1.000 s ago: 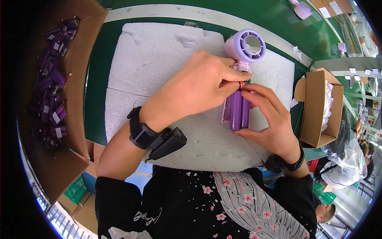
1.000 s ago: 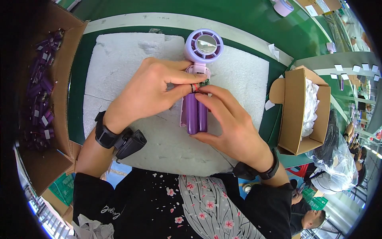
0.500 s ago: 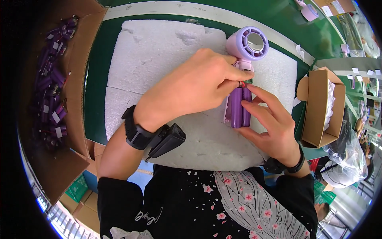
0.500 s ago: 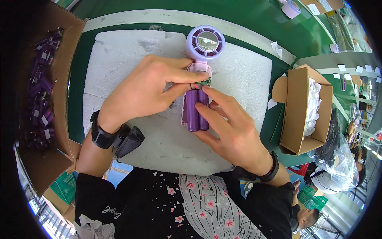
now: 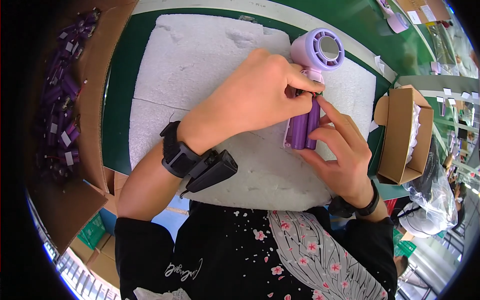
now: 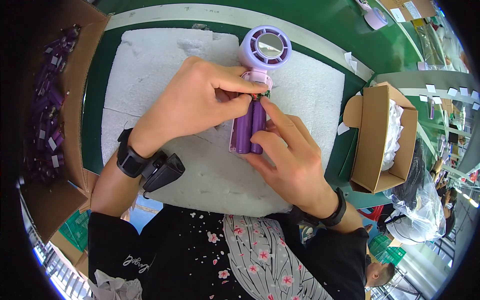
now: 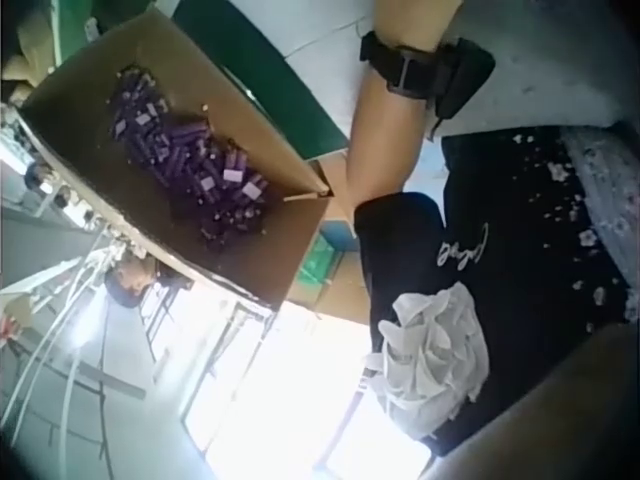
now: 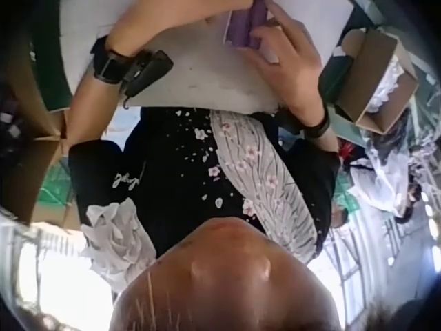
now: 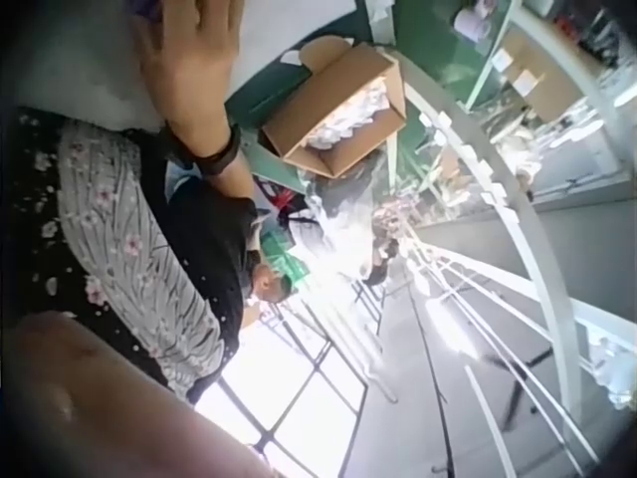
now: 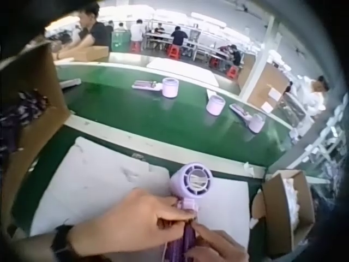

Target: The person assembles a handheld fan by connecting a circuit board to a battery pack and inserting them into the housing. They then remove and re-seat the components to ensure a proper fit before picking up a new battery pack from a box.

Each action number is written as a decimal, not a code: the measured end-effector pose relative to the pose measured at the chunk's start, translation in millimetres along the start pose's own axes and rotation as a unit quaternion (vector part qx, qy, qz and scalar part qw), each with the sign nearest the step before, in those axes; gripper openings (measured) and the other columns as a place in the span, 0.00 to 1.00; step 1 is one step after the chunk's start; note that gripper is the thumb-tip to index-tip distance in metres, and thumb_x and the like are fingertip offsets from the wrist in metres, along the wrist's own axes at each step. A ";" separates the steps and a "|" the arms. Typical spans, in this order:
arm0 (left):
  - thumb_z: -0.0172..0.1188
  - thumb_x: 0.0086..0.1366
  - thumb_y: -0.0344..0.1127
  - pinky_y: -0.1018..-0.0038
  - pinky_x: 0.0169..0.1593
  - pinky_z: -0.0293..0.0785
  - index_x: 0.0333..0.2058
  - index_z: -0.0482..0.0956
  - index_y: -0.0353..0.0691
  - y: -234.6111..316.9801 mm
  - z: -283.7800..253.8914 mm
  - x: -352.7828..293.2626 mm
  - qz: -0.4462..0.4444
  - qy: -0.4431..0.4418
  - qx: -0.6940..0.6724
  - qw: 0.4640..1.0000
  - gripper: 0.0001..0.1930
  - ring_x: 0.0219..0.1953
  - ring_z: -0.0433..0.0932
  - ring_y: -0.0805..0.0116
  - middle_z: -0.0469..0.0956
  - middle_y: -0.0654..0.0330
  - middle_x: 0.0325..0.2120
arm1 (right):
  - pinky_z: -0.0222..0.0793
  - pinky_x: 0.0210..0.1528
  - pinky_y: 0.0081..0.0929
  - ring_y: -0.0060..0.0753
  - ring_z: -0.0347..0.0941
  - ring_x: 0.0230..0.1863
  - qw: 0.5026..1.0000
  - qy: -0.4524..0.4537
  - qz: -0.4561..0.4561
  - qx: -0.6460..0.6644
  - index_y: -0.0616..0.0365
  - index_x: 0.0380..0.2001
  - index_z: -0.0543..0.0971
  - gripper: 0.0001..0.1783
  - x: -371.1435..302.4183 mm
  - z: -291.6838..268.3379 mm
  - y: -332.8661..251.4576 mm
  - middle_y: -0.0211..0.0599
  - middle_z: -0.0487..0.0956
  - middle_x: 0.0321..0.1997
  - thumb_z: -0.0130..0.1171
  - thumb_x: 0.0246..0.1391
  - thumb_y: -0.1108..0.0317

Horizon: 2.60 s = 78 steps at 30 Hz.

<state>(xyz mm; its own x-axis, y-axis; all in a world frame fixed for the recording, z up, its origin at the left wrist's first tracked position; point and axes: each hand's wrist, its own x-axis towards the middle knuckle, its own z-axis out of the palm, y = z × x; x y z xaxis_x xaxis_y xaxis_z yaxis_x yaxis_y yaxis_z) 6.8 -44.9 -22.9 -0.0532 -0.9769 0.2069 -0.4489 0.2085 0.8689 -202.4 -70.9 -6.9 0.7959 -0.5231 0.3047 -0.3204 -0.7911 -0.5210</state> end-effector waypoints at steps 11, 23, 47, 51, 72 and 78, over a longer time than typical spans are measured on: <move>0.68 0.51 0.23 0.79 0.37 0.76 0.50 0.81 0.42 5.0 -13.9 0.9 -0.121 -0.122 -0.083 0.982 0.24 0.31 0.77 0.79 0.82 0.57 0.29 | 0.75 0.40 0.34 0.40 0.74 0.40 0.994 0.000 0.095 0.054 0.58 0.30 0.75 0.25 7.0 3.1 -2.2 0.43 0.70 0.54 0.78 0.25 0.74; 0.72 0.47 0.28 0.76 0.36 0.73 0.50 0.81 0.42 -7.5 -2.1 -2.3 -0.146 -0.115 -0.140 0.973 0.28 0.28 0.77 0.74 0.82 0.56 0.28 | 0.66 0.35 0.25 0.32 0.71 0.36 0.991 0.027 0.070 0.107 0.58 0.31 0.74 0.21 14.6 12.9 15.3 0.37 0.70 0.45 0.76 0.35 0.70; 0.69 0.49 0.26 0.71 0.43 0.75 0.57 0.74 0.43 -13.6 9.0 -2.9 0.002 -0.002 -0.069 0.998 0.32 0.37 0.76 0.64 0.79 0.53 0.45 | 0.75 0.47 0.34 0.47 0.76 0.46 0.996 -0.034 0.033 -0.074 0.67 0.50 0.75 0.35 15.2 0.4 14.5 0.47 0.74 0.52 0.75 0.36 0.67; 0.67 0.51 0.27 0.71 0.42 0.75 0.58 0.72 0.45 -19.0 3.4 -3.9 -0.024 0.049 -0.044 0.998 0.33 0.36 0.76 0.62 0.79 0.53 0.44 | 0.73 0.51 0.39 0.52 0.75 0.50 0.974 0.061 0.103 -0.191 0.64 0.50 0.74 0.30 94.8 3.2 99.6 0.51 0.72 0.56 0.70 0.42 0.67; 0.61 0.56 0.28 0.60 0.43 0.74 0.45 0.79 0.37 -30.1 45.8 31.8 0.053 0.105 -0.037 0.992 0.16 0.39 0.77 0.47 0.76 0.47 0.37 | 0.79 0.21 0.35 0.43 0.79 0.36 0.888 0.233 0.393 -0.050 0.59 0.54 0.68 0.34 189.5 -134.9 388.8 0.46 0.78 0.44 0.67 0.46 0.58; 0.60 0.59 0.32 0.63 0.39 0.75 0.44 0.79 0.38 -39.5 12.8 35.8 -0.067 0.366 -0.194 0.908 0.14 0.33 0.79 0.56 0.80 0.50 0.33 | 0.69 0.48 0.24 0.29 0.70 0.48 0.973 0.059 0.128 0.182 0.56 0.50 0.69 0.28 164.6 -108.5 131.8 0.31 0.70 0.49 0.57 0.42 0.81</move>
<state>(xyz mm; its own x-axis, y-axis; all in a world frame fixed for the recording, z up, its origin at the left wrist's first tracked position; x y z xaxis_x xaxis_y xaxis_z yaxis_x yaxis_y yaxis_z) 11.1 -88.7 -55.5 0.6496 -0.7314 0.2076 -0.0523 0.2294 0.9719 -169.4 -295.7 61.1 0.6432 -0.7376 0.2057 -0.2799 -0.4764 -0.8335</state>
